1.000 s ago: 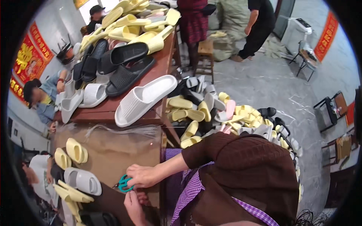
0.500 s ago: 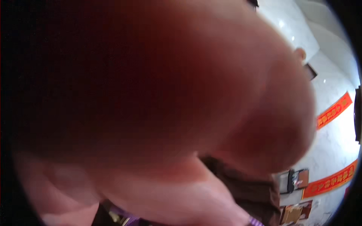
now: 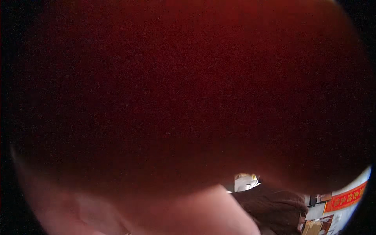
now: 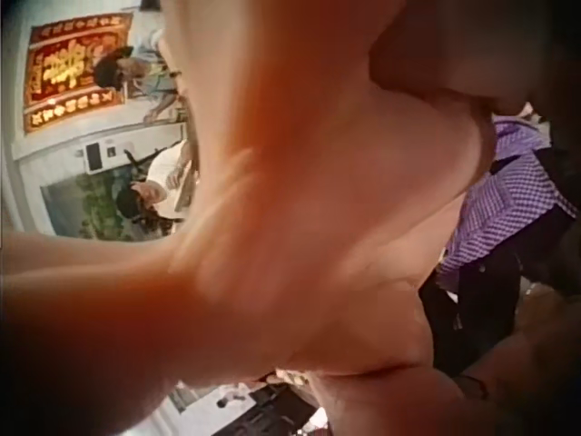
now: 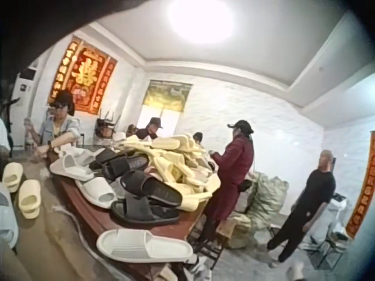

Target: The person pairs slides together by threading plastic tag fasteners through the slippers by hand and securing them, then places each attached pair onto a pile.

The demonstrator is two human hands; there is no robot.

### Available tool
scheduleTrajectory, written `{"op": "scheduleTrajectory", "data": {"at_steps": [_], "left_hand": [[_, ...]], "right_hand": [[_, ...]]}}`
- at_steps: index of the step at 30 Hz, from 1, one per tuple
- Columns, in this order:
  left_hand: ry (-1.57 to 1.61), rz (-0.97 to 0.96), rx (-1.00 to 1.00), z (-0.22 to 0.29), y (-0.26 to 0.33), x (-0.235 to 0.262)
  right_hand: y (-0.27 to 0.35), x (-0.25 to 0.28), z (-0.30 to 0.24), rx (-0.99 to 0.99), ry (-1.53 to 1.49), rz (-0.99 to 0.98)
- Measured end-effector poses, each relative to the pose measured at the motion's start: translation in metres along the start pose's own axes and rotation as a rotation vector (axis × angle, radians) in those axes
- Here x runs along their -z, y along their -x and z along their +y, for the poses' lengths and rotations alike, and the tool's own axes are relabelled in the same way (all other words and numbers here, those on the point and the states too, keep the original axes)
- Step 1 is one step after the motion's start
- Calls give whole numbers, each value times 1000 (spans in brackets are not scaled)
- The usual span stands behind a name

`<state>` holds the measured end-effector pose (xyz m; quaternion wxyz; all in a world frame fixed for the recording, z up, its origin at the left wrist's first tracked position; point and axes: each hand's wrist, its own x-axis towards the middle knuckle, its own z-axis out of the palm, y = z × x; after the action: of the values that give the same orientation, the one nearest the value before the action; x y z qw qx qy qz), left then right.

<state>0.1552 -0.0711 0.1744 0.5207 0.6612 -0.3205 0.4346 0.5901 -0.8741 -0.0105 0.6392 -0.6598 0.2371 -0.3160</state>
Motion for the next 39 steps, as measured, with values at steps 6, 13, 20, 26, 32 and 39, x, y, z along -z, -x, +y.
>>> {"op": "scheduleTrajectory", "data": {"at_steps": [6,13,20,26,32,39], "left_hand": [[14,-90,111,1,-12,-20],[107,-115,95,-9,-20,-29],[224,-153,70,-23,-35,-45],[330,-190,46,-36,-49,-64],[413,-226,15,-43,-64,-82],[495,-258,18,-47,-73,-98]], "right_hand": [[25,-47,-29,-241,-92,64],[22,-52,-47,-231,167,106],[45,-61,-64,-222,250,146],[48,-59,-98,29,509,82],[54,-58,-103,-180,165,180],[39,-54,-101,-52,1,97]]}}
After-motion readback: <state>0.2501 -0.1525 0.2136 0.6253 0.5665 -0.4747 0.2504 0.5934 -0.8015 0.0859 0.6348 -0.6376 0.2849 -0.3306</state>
